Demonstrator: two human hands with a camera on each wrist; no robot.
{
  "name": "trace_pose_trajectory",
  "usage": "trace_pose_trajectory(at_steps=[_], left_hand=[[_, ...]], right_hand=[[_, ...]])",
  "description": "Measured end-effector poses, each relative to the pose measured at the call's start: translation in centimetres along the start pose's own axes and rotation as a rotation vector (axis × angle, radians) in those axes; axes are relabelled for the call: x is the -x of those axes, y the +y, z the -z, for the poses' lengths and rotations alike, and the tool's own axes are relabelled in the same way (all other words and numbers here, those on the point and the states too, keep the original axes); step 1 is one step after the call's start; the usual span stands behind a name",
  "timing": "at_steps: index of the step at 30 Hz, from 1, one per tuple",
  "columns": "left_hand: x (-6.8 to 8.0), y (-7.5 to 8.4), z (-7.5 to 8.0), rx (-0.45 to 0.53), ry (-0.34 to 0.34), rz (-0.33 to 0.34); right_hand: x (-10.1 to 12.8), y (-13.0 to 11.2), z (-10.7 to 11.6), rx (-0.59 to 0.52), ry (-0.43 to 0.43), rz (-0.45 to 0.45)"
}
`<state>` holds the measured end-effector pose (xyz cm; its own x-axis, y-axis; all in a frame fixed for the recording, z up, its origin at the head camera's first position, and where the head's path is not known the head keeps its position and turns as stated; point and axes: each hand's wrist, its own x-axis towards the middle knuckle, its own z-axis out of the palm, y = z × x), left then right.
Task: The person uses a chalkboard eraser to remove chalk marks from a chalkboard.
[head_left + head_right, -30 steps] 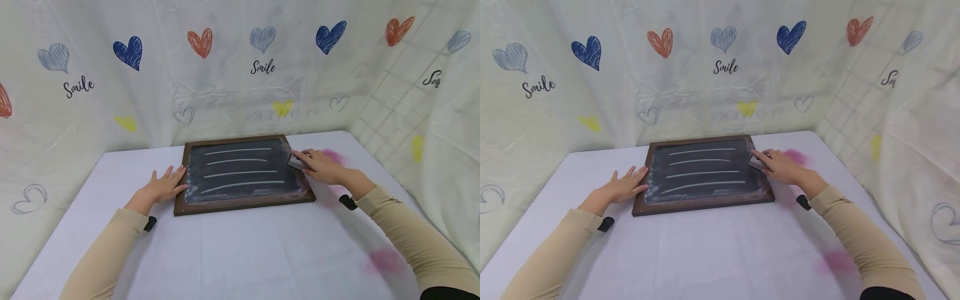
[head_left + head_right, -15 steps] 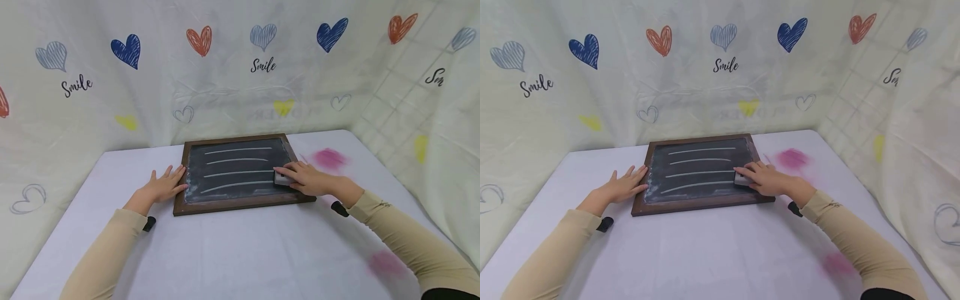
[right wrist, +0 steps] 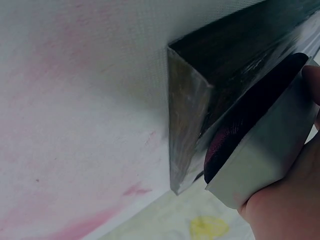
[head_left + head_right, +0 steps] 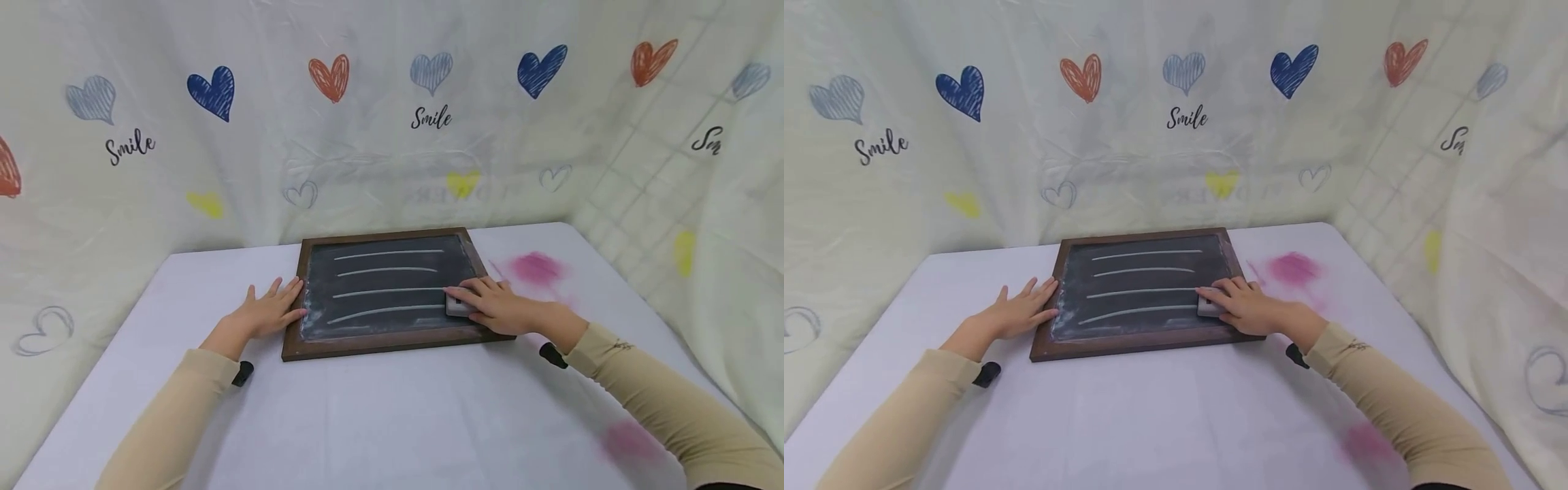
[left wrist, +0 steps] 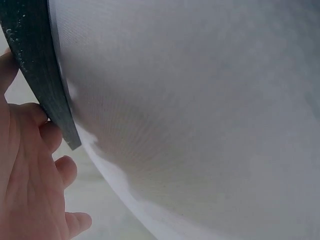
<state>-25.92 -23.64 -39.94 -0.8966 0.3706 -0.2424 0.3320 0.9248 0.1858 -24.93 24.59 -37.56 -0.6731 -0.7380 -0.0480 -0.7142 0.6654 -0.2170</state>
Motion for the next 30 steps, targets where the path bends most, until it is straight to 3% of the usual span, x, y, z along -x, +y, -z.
trace_pose_trajectory(at_steps=[8, 19, 30], left_hand=[[-0.1, 0.1, 0.1, -0.009, 0.023, -0.005], [0.0, 0.0, 0.3, -0.035, -0.012, 0.002], [-0.1, 0.0, 0.3, -0.021, -0.030, 0.014]], right_hand=[[-0.8, -0.2, -0.3, -0.011, 0.013, 0.016], [-3.1, -1.8, -0.7, -0.027, -0.035, 0.019], [-8.5, -5.5, -1.4, -0.006, -0.133, 0.071]])
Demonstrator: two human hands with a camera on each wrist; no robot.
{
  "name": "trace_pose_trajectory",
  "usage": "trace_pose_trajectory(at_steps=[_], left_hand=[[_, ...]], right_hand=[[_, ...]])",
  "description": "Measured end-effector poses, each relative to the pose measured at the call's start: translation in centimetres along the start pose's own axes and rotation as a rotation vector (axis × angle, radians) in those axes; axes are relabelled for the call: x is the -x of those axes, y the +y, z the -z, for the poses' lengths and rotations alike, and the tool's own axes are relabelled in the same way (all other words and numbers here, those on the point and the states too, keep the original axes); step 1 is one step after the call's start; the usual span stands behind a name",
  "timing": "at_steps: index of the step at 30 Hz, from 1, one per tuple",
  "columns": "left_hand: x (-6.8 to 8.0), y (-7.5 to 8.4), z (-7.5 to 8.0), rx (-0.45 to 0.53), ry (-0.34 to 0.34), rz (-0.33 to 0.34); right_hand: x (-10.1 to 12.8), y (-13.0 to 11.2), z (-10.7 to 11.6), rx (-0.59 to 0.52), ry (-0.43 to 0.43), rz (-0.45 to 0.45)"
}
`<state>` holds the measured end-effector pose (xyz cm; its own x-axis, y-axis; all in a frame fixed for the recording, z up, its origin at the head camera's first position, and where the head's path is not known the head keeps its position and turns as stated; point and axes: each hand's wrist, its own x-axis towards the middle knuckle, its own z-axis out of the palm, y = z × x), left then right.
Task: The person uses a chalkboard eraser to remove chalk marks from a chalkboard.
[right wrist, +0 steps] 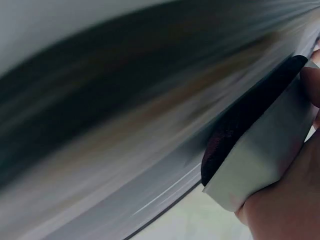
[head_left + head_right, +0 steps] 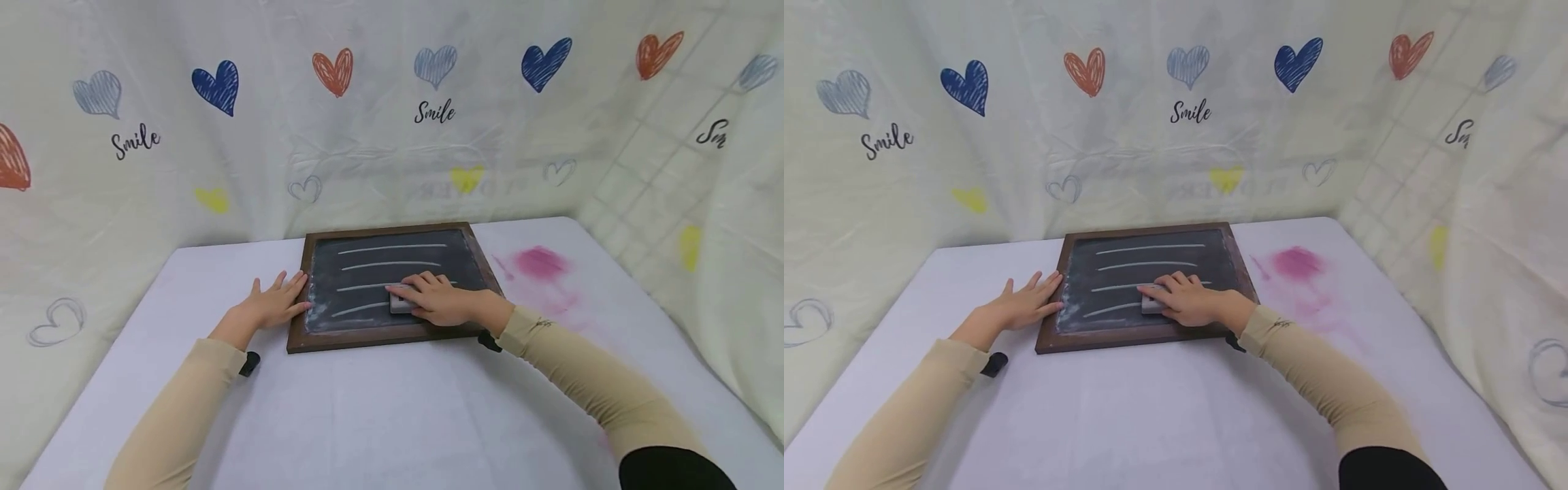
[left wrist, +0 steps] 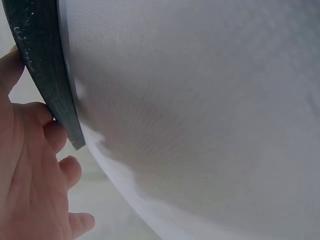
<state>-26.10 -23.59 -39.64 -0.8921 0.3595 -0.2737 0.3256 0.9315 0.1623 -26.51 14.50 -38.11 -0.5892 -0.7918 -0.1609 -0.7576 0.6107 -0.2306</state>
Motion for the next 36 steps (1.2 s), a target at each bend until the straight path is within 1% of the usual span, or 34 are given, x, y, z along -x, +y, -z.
trace_pose_trajectory(at_steps=[3, 10, 15, 20, 24, 28, 33, 36], left_hand=[[0.1, 0.0, 0.0, -0.007, -0.003, 0.009], [-0.1, 0.2, 0.1, -0.014, 0.001, 0.003], [-0.4, 0.1, 0.0, -0.017, -0.002, 0.006], [-0.2, 0.0, 0.1, -0.028, -0.012, 0.016], [-0.2, 0.0, 0.5, -0.033, -0.003, 0.015], [-0.4, 0.1, 0.6, -0.020, 0.003, 0.012], [-0.5, 0.0, 0.0, -0.021, -0.020, 0.023], [-0.4, -0.1, 0.0, -0.011, -0.014, 0.027]], right_hand=[[-1.8, -1.3, 0.1, 0.015, -0.026, 0.027], [-5.2, -4.0, 0.2, 0.084, -0.076, 0.020], [-7.5, -6.5, 0.1, 0.156, -0.097, 0.000], [-9.3, -8.7, 0.0, 0.220, -0.099, 0.020], [-9.7, -9.6, 0.3, 0.273, -0.092, 0.004], [-9.4, -9.4, 0.3, 0.310, -0.086, -0.006], [-8.3, -8.2, 0.0, 0.272, -0.079, 0.023], [-7.1, -6.9, 0.2, 0.226, -0.074, 0.027]])
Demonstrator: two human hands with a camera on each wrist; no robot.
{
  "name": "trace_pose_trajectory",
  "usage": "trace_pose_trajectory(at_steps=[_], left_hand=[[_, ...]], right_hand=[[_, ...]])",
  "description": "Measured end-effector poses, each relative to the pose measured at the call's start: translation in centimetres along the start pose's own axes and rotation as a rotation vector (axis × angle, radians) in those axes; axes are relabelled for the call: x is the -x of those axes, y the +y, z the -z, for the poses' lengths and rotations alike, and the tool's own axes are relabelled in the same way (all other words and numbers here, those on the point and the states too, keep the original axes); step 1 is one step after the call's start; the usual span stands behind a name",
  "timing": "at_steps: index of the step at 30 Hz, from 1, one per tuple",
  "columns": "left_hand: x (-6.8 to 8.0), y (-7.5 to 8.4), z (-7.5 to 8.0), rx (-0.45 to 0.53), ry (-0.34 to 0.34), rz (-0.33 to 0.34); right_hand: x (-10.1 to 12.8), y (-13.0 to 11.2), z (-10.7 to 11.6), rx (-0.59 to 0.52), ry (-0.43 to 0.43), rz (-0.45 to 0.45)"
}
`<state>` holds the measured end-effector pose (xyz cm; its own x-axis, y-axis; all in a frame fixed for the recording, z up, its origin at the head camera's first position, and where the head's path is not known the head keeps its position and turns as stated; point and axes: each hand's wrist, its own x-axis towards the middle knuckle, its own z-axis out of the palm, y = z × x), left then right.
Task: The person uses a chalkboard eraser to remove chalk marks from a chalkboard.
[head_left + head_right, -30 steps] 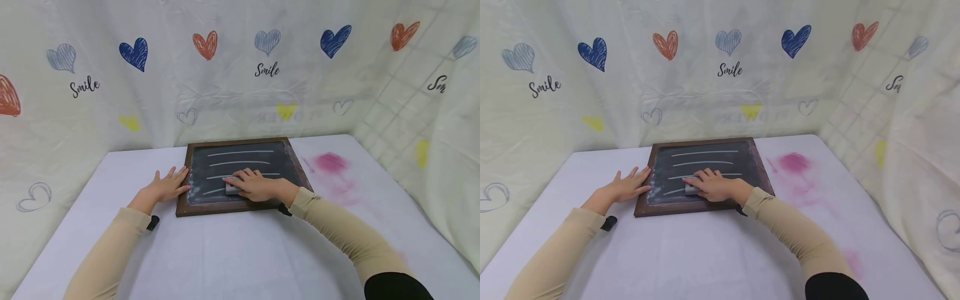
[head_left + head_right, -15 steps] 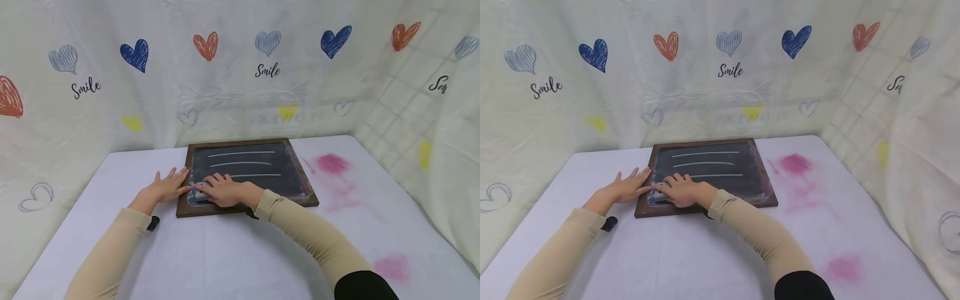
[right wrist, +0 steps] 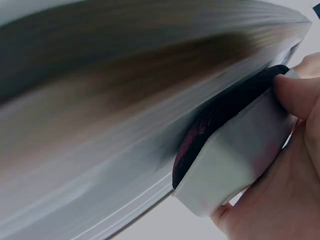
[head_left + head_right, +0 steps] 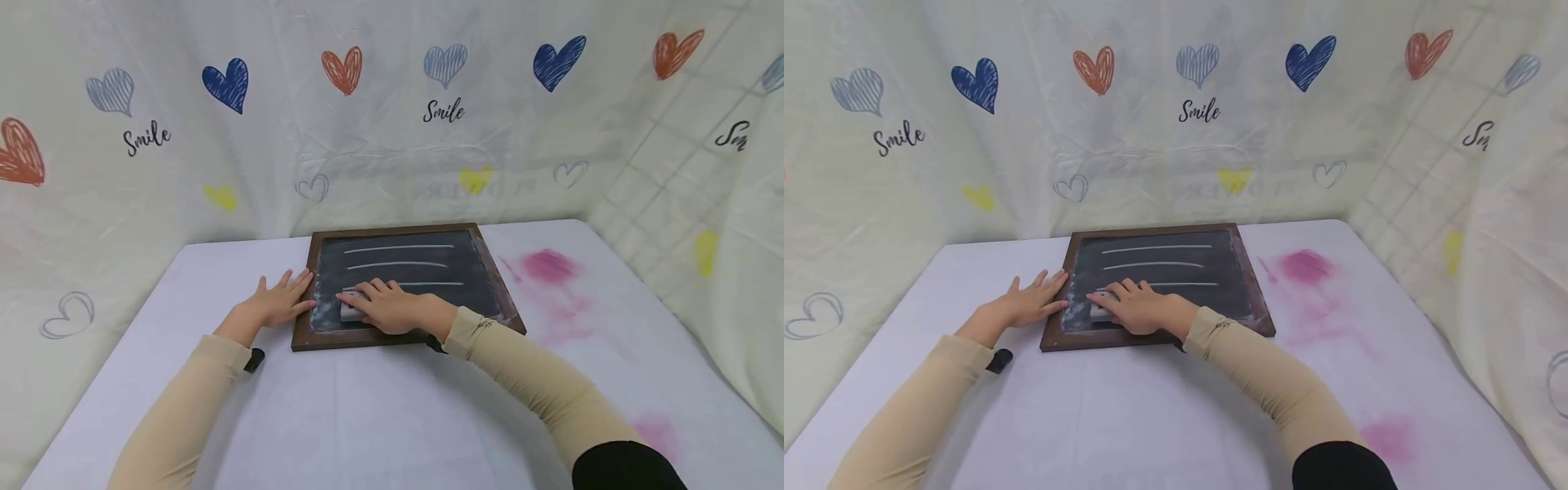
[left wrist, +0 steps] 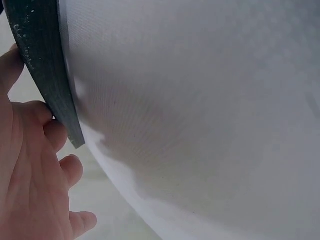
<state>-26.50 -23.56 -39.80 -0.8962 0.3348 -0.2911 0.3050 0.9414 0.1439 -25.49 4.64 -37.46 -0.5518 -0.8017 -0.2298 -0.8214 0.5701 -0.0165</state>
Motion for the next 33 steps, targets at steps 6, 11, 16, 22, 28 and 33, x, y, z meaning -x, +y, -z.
trace_pose_trajectory(at_steps=[6, 11, 16, 22, 28, 33], left_hand=[[0.3, 0.0, 0.5, 0.018, 0.016, -0.011], [0.8, -0.2, 0.6, 0.033, 0.004, -0.008], [0.9, -0.3, 0.4, 0.029, 0.006, -0.013], [0.9, -0.4, -0.1, 0.010, -0.002, -0.013], [0.6, -0.2, 0.0, -0.012, 0.004, -0.017], [0.2, -0.2, 0.2, -0.046, 0.004, -0.019]], right_hand=[[4.1, 3.6, -0.6, -0.106, 0.033, -0.041], [8.3, 6.6, -1.8, -0.178, 0.088, -0.085], [12.4, 9.1, -3.0, -0.184, 0.151, -0.126], [14.5, 10.0, -3.7, -0.221, 0.180, -0.129], [13.4, 9.5, -3.8, -0.221, 0.186, -0.133], [11.2, 8.5, -2.8, -0.227, 0.161, -0.135]])
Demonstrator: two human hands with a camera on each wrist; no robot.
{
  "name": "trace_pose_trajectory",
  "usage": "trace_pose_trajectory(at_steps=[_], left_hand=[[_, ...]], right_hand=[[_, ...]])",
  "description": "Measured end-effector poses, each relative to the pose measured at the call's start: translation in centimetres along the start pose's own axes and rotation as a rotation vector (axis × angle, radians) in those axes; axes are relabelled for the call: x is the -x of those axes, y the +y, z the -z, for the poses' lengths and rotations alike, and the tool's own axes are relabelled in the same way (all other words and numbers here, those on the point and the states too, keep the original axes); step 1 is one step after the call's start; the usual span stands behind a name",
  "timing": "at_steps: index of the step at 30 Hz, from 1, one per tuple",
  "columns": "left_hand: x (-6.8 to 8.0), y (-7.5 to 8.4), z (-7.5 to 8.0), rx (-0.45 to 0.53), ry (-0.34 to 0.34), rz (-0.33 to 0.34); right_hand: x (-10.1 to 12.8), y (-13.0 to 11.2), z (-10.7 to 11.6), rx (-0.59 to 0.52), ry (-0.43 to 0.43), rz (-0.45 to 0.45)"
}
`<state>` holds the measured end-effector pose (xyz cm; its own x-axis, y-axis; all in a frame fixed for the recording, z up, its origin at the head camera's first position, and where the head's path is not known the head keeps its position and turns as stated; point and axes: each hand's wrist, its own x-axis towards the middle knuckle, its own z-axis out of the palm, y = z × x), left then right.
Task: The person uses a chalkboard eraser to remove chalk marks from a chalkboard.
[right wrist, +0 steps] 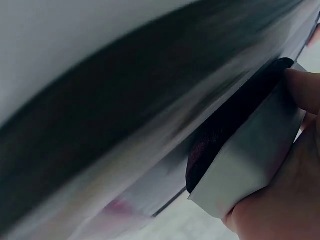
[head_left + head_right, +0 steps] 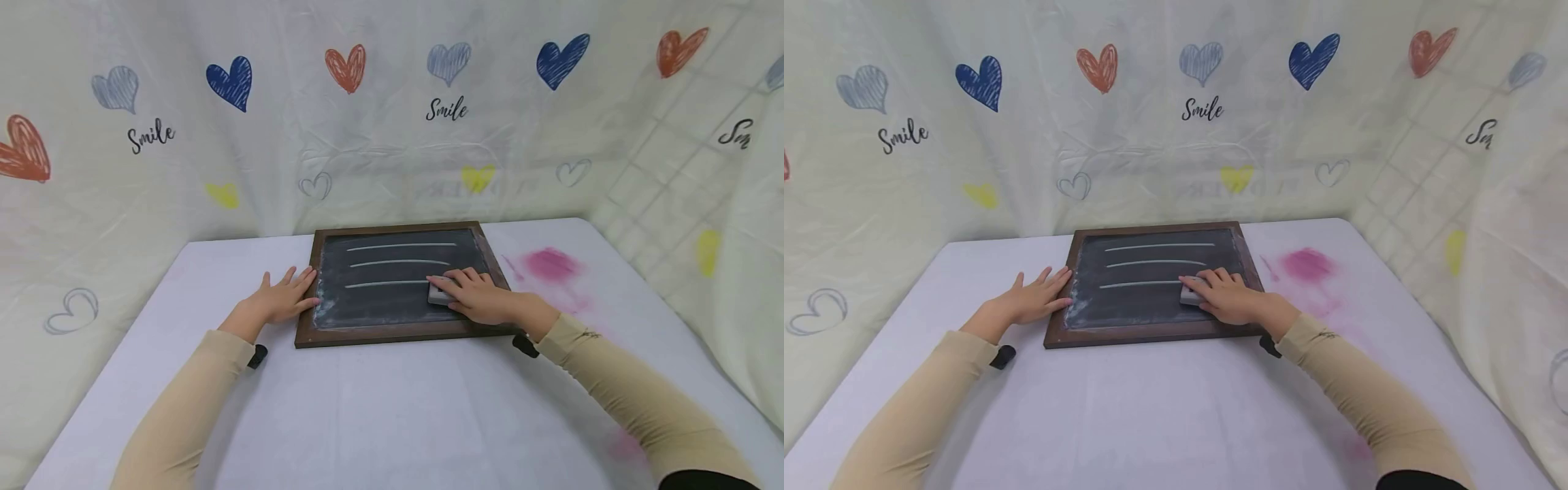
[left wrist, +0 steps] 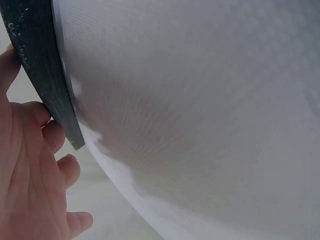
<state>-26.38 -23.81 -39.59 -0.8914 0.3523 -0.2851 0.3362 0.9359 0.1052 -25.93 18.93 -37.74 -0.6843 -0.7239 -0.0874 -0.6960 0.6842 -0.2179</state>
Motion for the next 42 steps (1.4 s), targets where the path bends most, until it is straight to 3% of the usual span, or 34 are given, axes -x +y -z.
trace_pose_trajectory(at_steps=[9, 16, 23, 27, 42], left_hand=[[-0.3, -0.3, -0.3, 0.015, -0.002, -0.007], [-0.2, 0.0, -0.9, 0.026, -0.005, 0.001], [-0.3, 0.2, -1.1, 0.035, -0.016, 0.006], [-0.3, 0.2, -0.7, 0.025, 0.002, -0.001], [0.1, 0.0, -0.1, -0.008, 0.000, 0.029]], right_hand=[[-5.3, -3.6, -0.5, 0.000, -0.101, 0.053], [-9.7, -8.2, -1.2, 0.053, -0.192, 0.077], [-13.1, -11.9, -1.9, 0.130, -0.225, 0.066], [-14.2, -12.7, -1.8, 0.169, -0.219, 0.037], [-16.2, -13.3, -1.1, 0.226, -0.201, 0.088]])
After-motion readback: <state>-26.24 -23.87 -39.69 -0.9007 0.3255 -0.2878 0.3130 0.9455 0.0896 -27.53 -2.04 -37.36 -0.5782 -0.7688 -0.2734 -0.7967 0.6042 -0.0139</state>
